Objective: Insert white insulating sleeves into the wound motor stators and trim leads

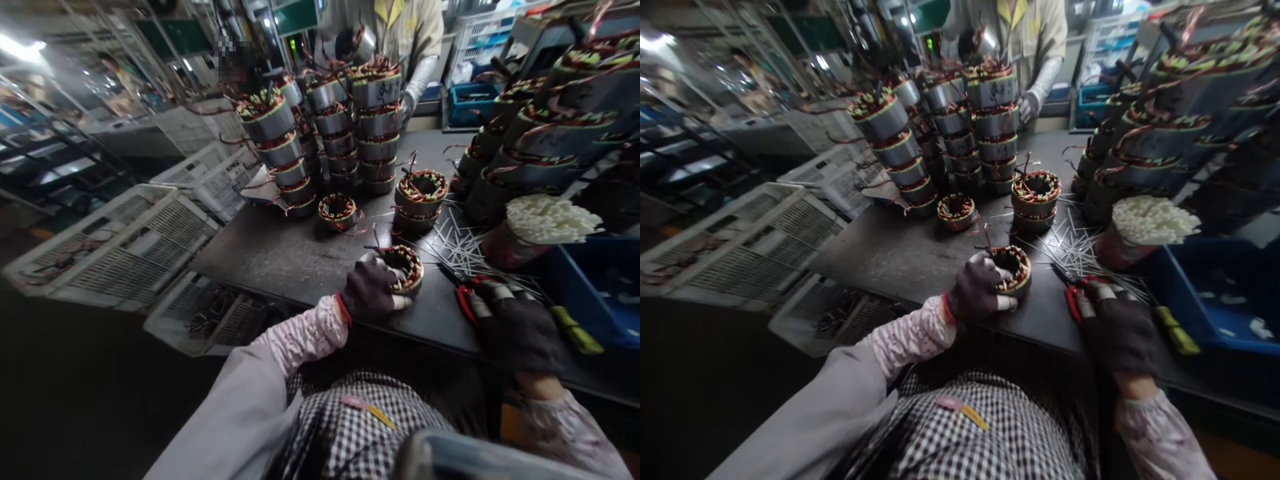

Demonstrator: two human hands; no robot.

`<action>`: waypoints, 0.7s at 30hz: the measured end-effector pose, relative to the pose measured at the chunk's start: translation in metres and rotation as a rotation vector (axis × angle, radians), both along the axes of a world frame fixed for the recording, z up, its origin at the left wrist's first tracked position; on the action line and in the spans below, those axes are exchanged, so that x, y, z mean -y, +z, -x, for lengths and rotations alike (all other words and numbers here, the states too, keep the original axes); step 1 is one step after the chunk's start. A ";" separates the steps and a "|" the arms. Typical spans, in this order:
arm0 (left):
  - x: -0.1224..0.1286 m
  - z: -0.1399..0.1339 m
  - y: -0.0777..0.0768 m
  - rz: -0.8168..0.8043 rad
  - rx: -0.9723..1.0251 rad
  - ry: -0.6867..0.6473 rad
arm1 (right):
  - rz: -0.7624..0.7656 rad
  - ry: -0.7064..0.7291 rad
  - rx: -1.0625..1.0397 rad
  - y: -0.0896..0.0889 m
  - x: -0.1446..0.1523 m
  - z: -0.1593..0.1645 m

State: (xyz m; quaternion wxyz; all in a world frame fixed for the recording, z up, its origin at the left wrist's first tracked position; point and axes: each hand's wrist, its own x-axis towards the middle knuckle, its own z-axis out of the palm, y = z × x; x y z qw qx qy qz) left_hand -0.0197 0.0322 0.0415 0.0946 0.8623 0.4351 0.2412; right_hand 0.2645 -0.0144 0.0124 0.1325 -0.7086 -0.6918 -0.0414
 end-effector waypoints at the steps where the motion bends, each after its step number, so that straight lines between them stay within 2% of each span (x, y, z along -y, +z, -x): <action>1: -0.005 0.003 0.005 0.032 0.078 0.037 | 0.002 -0.002 0.008 0.000 0.000 -0.001; 3: -0.018 0.004 0.022 0.156 0.271 0.034 | -0.001 0.007 0.002 0.001 -0.001 -0.002; 5: -0.036 0.001 0.045 0.250 0.480 -0.018 | -0.012 0.027 -0.020 0.002 -0.003 -0.002; 7: -0.058 -0.008 0.072 0.174 0.572 -0.064 | -0.029 0.034 -0.027 0.002 -0.004 -0.003; 8: -0.071 -0.015 0.086 0.055 0.514 -0.071 | -0.040 0.032 -0.028 0.001 -0.005 -0.004; 10: -0.102 -0.030 0.108 -0.197 0.214 -0.038 | -0.058 0.023 -0.029 -0.002 -0.004 -0.006; 12: -0.137 -0.047 0.122 -0.253 -0.109 -0.025 | -0.048 0.011 -0.026 -0.006 -0.004 -0.009; 14: -0.169 -0.063 0.126 -0.204 -0.309 0.003 | -0.027 0.005 -0.017 -0.010 -0.004 -0.011; 16: -0.188 -0.075 0.122 -0.167 -0.358 0.036 | -0.014 0.019 -0.021 -0.010 -0.003 -0.013; 19: -0.187 -0.079 0.107 -0.196 -0.255 0.089 | 0.001 0.033 -0.034 -0.008 -0.003 -0.014; 21: -0.171 -0.067 0.091 -0.245 -0.126 0.243 | -0.005 0.024 -0.041 -0.006 -0.002 -0.015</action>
